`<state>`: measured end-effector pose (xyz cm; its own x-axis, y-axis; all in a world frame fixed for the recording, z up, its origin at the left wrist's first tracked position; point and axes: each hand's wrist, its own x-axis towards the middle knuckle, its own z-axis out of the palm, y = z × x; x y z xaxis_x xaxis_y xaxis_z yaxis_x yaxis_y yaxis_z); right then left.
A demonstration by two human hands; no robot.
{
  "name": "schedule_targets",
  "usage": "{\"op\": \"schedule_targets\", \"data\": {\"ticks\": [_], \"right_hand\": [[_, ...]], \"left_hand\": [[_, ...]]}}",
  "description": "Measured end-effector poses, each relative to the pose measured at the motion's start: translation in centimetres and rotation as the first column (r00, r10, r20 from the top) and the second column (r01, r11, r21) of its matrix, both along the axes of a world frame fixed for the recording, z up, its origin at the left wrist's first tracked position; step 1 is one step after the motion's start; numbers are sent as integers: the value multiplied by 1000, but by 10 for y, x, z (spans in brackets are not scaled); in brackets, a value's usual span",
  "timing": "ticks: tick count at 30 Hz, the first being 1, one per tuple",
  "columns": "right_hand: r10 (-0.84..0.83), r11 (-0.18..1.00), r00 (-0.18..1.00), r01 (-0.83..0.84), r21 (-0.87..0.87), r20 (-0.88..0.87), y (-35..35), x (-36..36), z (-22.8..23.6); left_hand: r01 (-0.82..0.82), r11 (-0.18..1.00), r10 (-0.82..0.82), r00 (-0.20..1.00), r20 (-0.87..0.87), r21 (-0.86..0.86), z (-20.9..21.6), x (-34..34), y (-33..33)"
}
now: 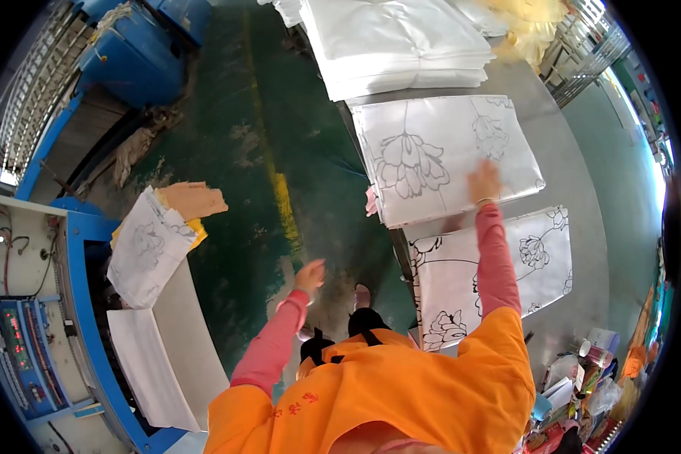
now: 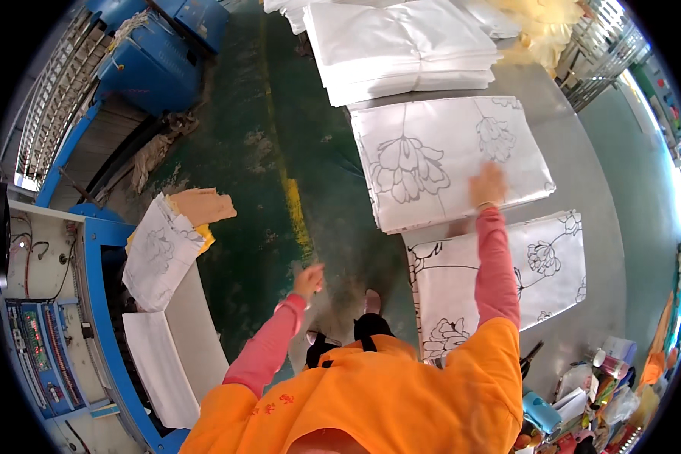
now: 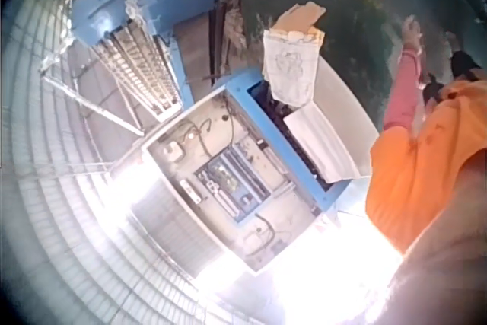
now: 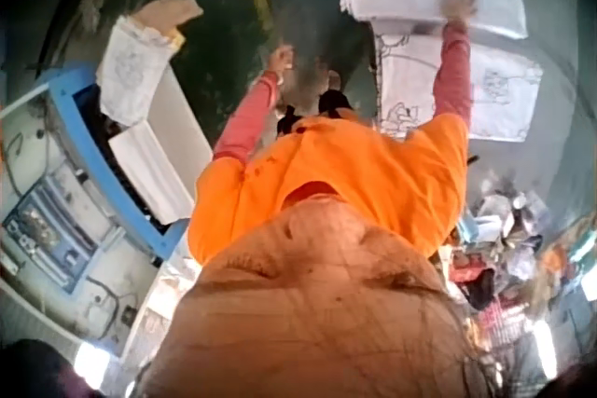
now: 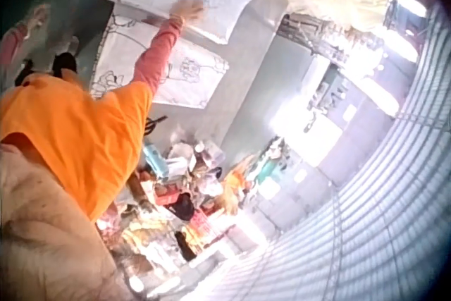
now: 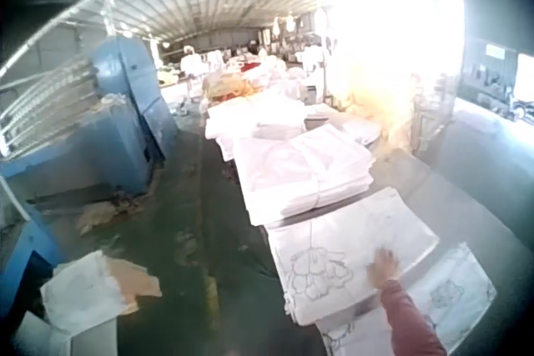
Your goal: The person spreads and aligns yellow fabric on the floor, then walks to an industrial machine to collect and stack white printed sheets onto a metal table.
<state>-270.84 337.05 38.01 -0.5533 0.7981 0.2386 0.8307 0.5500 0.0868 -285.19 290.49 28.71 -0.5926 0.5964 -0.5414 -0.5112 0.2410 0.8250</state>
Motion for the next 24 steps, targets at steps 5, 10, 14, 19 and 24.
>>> {"op": "schedule_targets", "data": {"ticks": [5,10,14,19,24], "right_hand": [[604,772,783,-621,-135,-144,-177,-113,26],[766,260,568,-703,-662,-302,-301,-123,-56],[814,120,555,-451,-885,-172,-387,-90,-74],[858,-1,495,-270,-963,-139,-447,-25,-128],[902,77,403,-500,-863,-153,-462,3,-126]], "left_hand": [[-275,797,280,957,-74,-538,-150,21,-267],[-759,358,931,249,266,-543,-128,92,-377],[-891,304,896,147,419,-337,-93,109,-392],[-974,-161,789,-223,573,-157,-59,79,-463],[-907,-355,770,-147,621,226,-80,53,-576]]}}
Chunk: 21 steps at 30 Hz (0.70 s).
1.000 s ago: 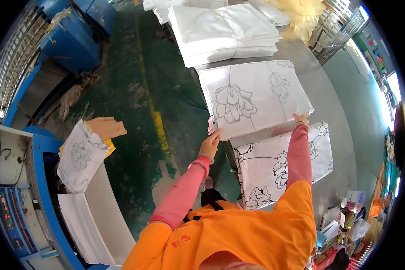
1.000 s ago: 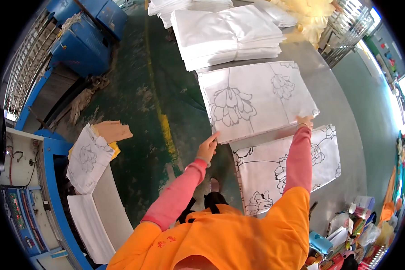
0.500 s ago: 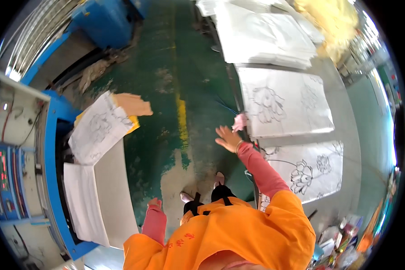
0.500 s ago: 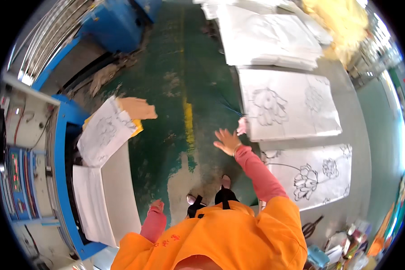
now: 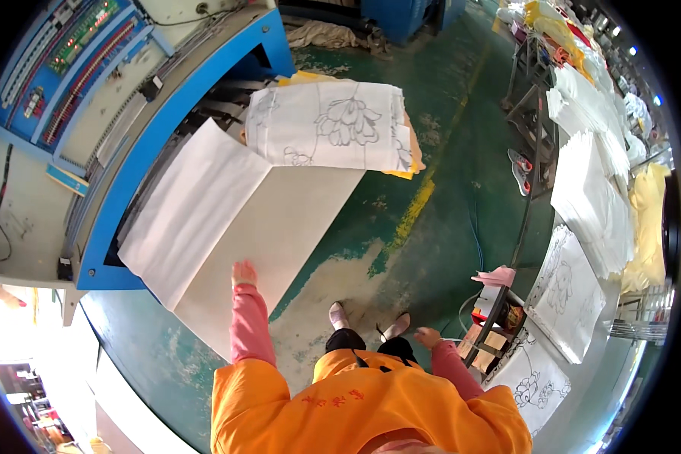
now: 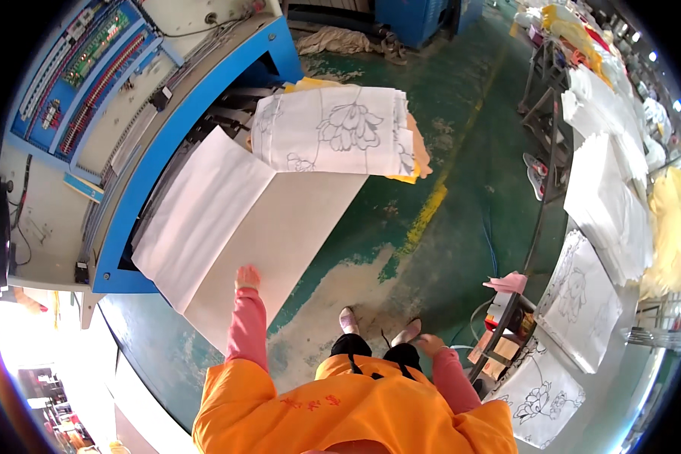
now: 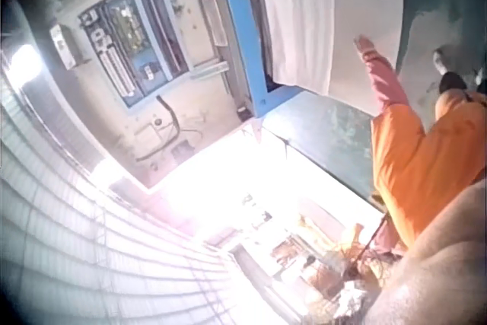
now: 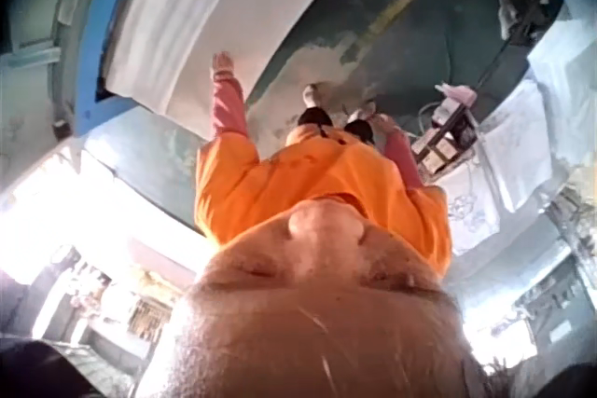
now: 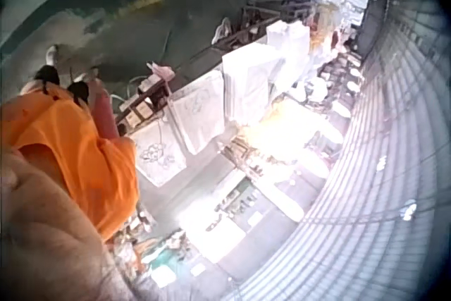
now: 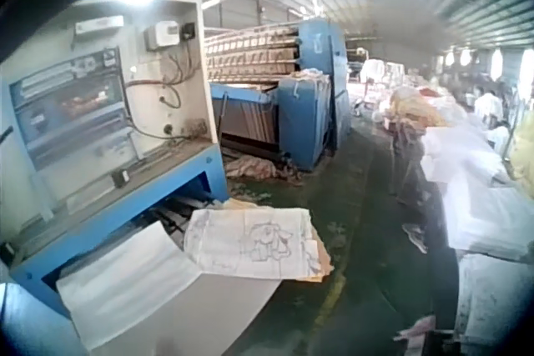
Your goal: The person spreads and aligns yellow fabric on the floor, then walks to an industrial machine to collect and stack white printed sheets onto a metal table.
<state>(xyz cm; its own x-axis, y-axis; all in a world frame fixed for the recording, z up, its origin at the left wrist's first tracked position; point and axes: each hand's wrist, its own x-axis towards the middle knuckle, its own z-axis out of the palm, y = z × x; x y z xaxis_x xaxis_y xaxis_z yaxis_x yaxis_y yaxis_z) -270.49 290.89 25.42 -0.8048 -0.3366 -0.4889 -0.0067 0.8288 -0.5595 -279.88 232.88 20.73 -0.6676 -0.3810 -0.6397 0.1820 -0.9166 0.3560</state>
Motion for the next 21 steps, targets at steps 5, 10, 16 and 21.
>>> {"op": "schedule_targets", "data": {"ticks": [5,10,16,21], "right_hand": [[-239,971,970,239,-8,38,3,-26,-13],[-376,926,926,374,55,37,-23,-39,8],[-119,993,989,119,7,86,-147,-96,31],[-111,830,784,411,-376,611,-258,-101,35]], "left_hand": [[88,876,-472,364,-803,-474,-15,-27,-110],[-325,943,310,936,165,67,41,-96,-83],[-430,902,432,900,66,-47,52,-58,-68],[-234,972,234,972,1,-3,49,41,23]]}}
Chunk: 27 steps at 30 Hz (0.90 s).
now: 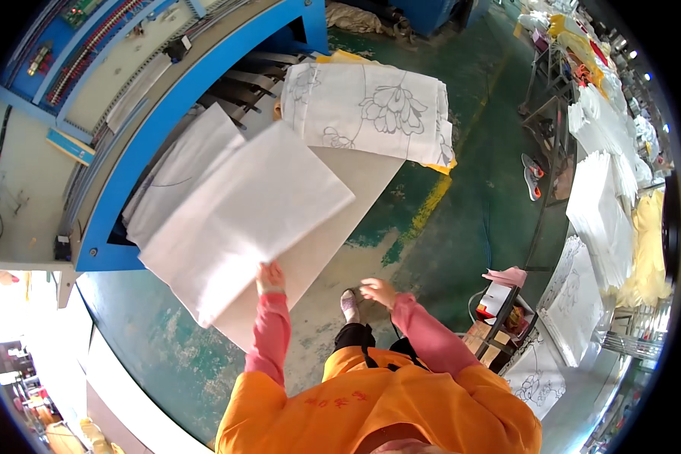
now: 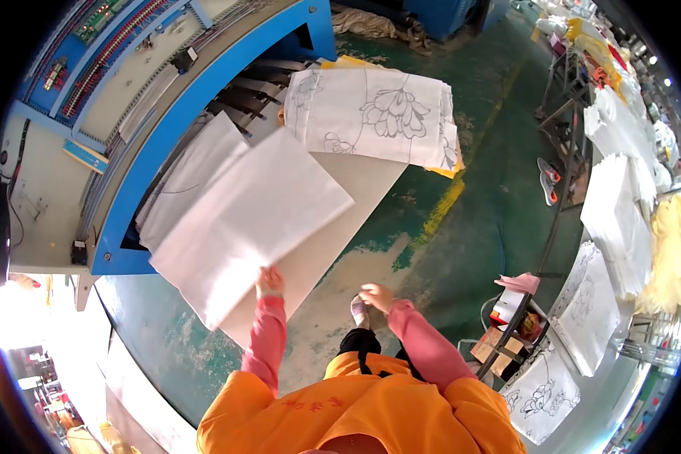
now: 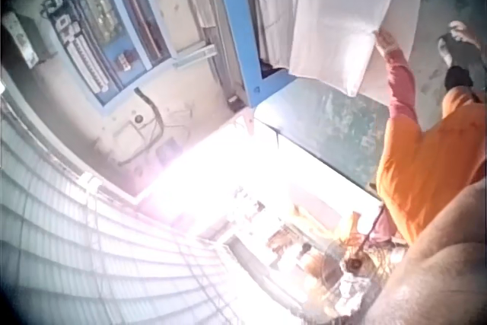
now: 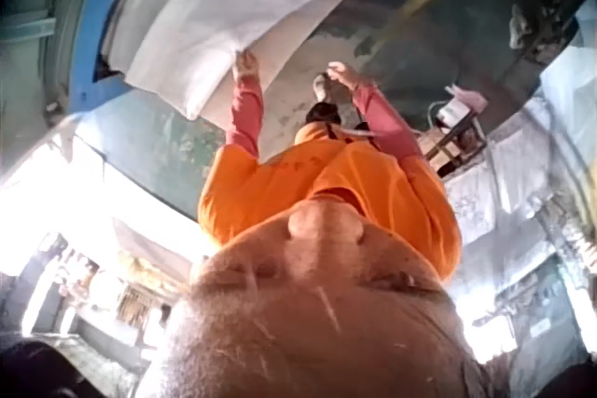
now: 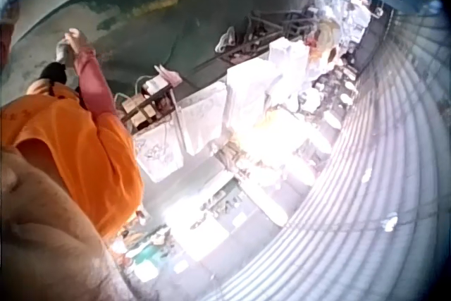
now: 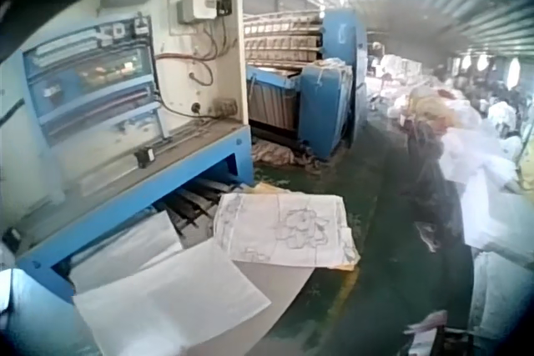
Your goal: The person spreads and aligns yellow fabric on the floor, then walks to an industrial machine to collect and stack white printed sheets onto a metal table.
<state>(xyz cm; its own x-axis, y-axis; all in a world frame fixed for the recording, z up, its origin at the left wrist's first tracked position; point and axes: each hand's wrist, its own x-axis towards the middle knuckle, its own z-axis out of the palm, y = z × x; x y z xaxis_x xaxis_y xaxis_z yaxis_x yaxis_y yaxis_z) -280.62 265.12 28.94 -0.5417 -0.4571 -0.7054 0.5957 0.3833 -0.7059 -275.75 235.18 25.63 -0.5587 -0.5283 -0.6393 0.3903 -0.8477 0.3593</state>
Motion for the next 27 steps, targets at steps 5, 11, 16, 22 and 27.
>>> {"op": "schedule_targets", "data": {"ticks": [5,11,16,22,27], "right_hand": [[-452,844,785,530,-82,423,-62,17,1],[-625,731,667,683,4,406,-33,50,-23],[-672,668,667,733,-126,321,24,70,44],[-781,582,625,736,-344,15,192,95,124],[-960,279,212,723,-632,-181,349,151,232]], "left_hand": [[23,940,-117,959,258,341,2,108,94],[-175,975,131,949,287,134,-46,255,29],[57,957,-28,994,107,-284,-20,310,-63],[404,671,123,767,630,-622,125,123,28],[237,43,-366,908,206,-970,195,9,178]]}}
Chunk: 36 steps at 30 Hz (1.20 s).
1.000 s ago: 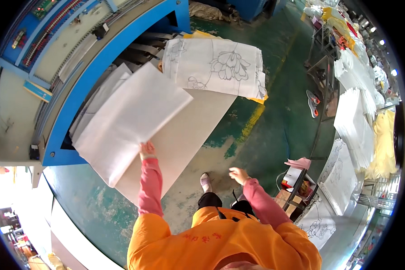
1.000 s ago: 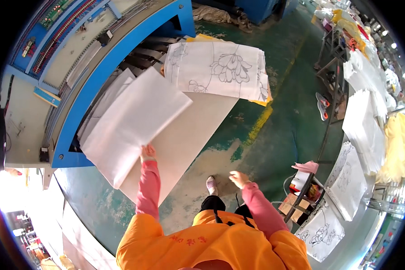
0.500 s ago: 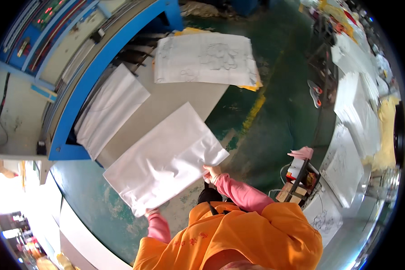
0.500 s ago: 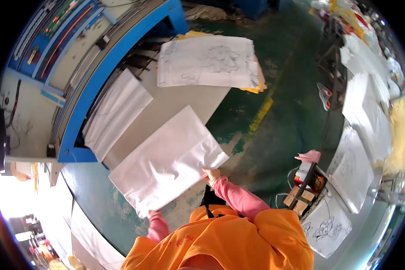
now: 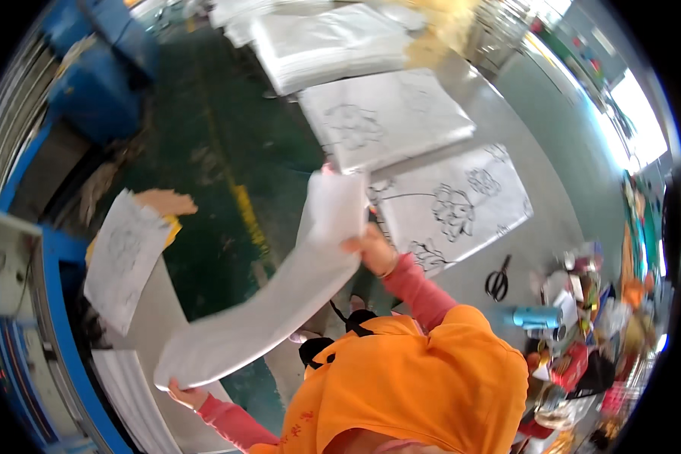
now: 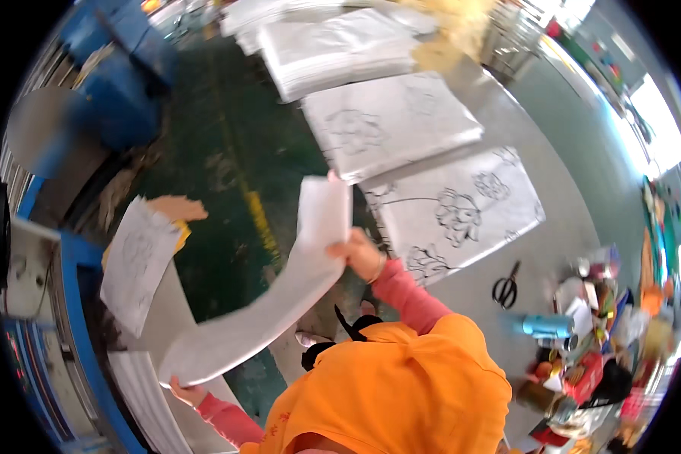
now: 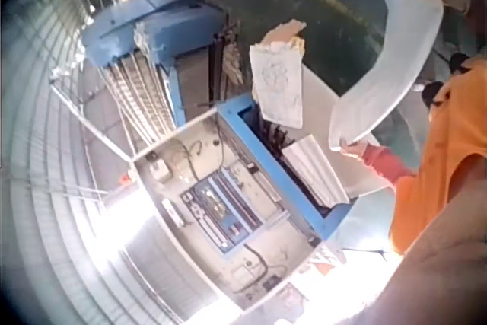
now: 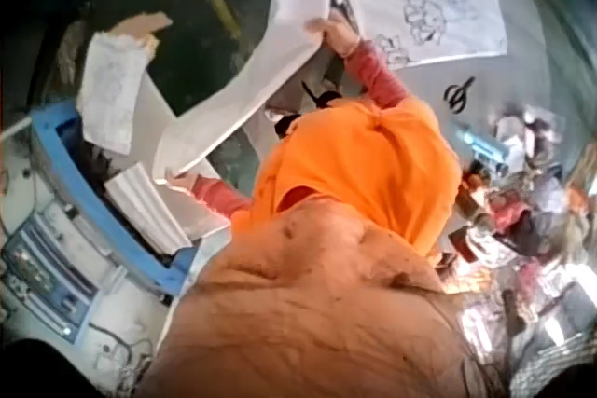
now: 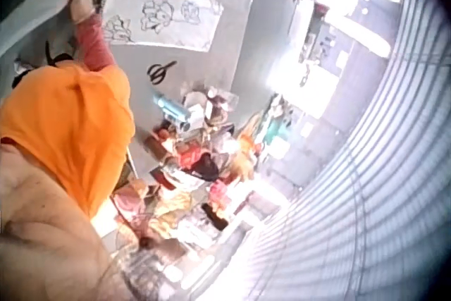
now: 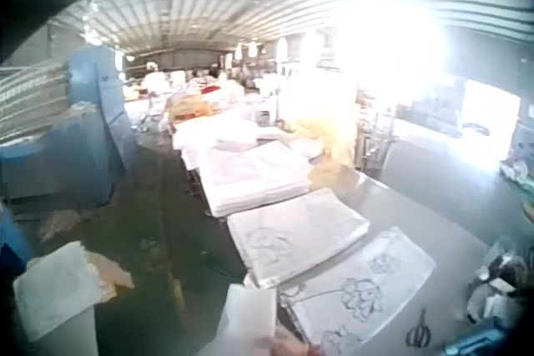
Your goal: The person spreads and aligns yellow fabric on the floor, then walks to an industrial machine to collect and stack white printed sheets onto a metal table.
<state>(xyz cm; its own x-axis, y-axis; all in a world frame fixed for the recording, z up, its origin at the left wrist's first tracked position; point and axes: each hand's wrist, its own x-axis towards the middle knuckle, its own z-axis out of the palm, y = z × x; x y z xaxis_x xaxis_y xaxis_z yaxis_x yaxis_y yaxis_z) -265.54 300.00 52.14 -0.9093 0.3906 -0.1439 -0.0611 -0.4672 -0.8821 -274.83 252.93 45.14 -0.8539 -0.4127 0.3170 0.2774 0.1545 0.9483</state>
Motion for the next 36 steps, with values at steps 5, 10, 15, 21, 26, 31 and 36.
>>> {"op": "schedule_targets", "data": {"ticks": [5,10,15,21,26,31,36], "right_hand": [[-590,504,762,605,616,-267,133,154,59],[-810,193,284,955,223,-513,245,243,71],[-983,-152,-173,530,834,-70,380,322,-111],[-991,118,49,-139,983,126,420,452,-263],[-967,250,58,432,866,250,391,384,-240],[-974,176,81,860,478,213,379,346,-154],[-999,-32,-18,875,484,-35,364,336,-121]], "left_hand": [[576,681,-595,795,-117,452,89,-19,210],[861,402,-892,291,346,311,87,61,364],[810,152,-786,-248,566,567,-3,146,444],[740,128,-578,-486,656,661,-79,178,456],[728,201,-531,-481,697,655,-72,158,453],[801,250,-793,-153,590,544,-66,153,472],[829,197,-912,-42,409,524,-28,165,469]]}}
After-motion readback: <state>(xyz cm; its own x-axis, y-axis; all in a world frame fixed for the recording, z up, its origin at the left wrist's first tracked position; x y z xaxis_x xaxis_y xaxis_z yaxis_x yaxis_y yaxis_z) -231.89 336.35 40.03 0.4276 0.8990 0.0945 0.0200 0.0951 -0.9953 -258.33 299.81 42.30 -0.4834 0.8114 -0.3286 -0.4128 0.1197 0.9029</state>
